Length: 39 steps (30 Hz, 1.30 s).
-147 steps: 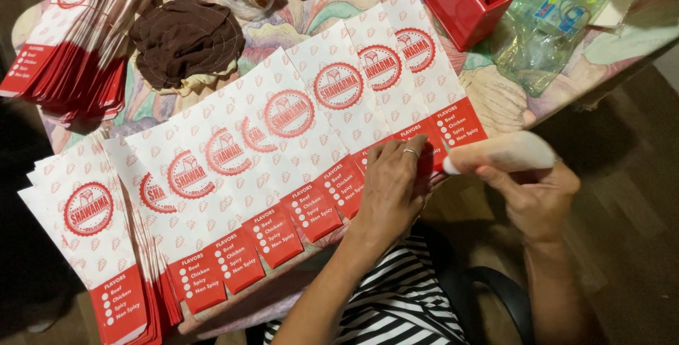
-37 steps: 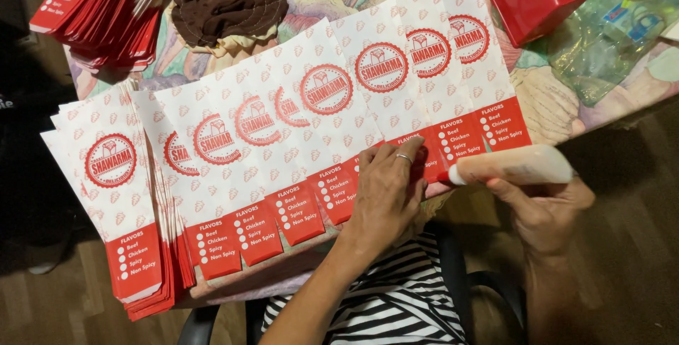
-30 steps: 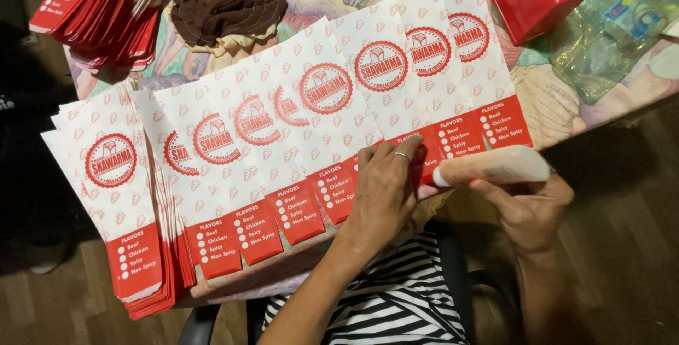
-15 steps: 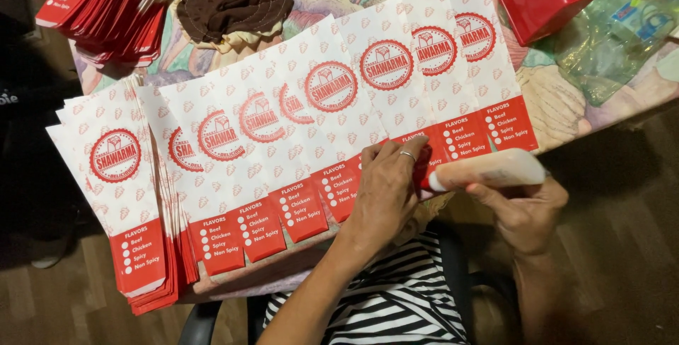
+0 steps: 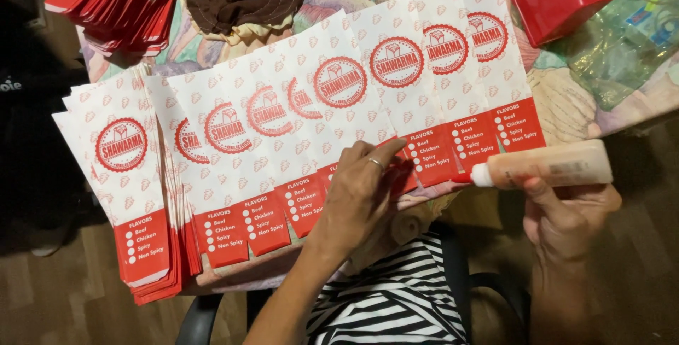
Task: The person organizes paper shawarma sleeves on a table and applies glue to the edges from a bottle.
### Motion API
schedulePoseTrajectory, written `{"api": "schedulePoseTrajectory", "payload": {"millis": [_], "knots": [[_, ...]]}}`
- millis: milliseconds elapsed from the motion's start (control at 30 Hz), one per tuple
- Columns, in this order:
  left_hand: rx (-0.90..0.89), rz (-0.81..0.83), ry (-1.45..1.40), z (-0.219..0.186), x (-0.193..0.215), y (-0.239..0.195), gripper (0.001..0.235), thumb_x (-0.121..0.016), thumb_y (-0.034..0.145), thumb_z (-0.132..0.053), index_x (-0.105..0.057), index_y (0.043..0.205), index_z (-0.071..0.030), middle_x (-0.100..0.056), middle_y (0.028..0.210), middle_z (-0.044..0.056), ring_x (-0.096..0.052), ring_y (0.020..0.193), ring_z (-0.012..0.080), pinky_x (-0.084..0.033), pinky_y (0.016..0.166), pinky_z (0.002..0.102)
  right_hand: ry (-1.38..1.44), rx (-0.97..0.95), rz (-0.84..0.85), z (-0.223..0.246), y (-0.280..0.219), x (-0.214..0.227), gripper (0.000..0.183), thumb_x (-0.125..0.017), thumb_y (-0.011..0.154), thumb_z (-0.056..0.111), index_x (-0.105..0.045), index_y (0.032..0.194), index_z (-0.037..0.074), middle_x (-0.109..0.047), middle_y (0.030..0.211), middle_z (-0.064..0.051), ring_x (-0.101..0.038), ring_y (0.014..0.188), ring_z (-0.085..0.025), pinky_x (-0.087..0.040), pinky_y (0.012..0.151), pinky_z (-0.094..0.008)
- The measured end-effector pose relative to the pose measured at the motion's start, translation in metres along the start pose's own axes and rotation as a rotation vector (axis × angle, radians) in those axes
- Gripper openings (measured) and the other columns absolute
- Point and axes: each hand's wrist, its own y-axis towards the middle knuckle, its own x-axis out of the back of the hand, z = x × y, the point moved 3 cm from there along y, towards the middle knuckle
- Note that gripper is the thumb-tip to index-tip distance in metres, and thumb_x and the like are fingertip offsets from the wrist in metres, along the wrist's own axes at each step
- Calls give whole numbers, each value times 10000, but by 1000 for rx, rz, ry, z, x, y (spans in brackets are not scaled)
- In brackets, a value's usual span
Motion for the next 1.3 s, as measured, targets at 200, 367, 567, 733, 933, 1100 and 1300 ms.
{"api": "schedulePoseTrajectory", "payload": {"millis": [200,367,567,733,933,1100,1300], "knots": [[51,69,81,6,-7,-18,333,-589,1026,-53,-521,1346,13,-629,947,185,-551,899,314,-418,794,427,-101,-7,107,-5,-15,-29,335,-877,766,106,-705,1036,5,-723,1042,-78,-704,943,-157,-629,992,-316],[81,142,92,13,-8,-27,551,-689,905,-64,-466,1405,-4,-662,1139,181,-562,1020,320,-410,893,429,-540,38,315,7,-20,-37,268,-896,781,92,-727,967,-3,-701,934,-46,-639,841,-121,-555,850,-262],[97,194,101,9,-5,-30,661,-722,845,-129,-438,1429,-7,-660,1236,160,-561,1087,309,-382,953,437,-650,42,420,8,-34,-56,284,-923,716,144,-740,889,12,-728,871,-66,-654,781,-127,-564,801,-272],[112,189,116,8,-5,-31,704,-769,813,-165,-447,1420,-13,-660,1227,145,-562,1077,299,-370,978,440,-674,-22,395,17,-31,-63,316,-956,661,196,-749,844,43,-707,796,-26,-626,738,-93,-541,737,-246],[100,156,117,6,-3,-32,717,-785,814,-130,-443,1429,4,-666,1184,160,-573,1046,298,-377,986,432,-401,26,560,67,-23,-107,169,-677,900,25,-728,997,-103,-754,990,-202,-765,883,-261,-611,929,-305],[99,154,131,9,-8,-33,678,-735,831,-167,-447,1424,-11,-666,1181,136,-568,1053,294,-377,966,440,-655,54,382,-6,-39,-48,327,-947,691,208,-702,823,36,-672,789,-33,-602,727,-115,-544,757,-270],[93,25,165,9,-14,-36,550,-710,927,-223,-501,1372,24,-683,1163,119,-581,1012,290,-399,952,458,-391,9,546,72,-25,-116,198,-683,883,54,-727,967,-121,-756,955,-219,-773,830,-270,-618,872,-291]]}}
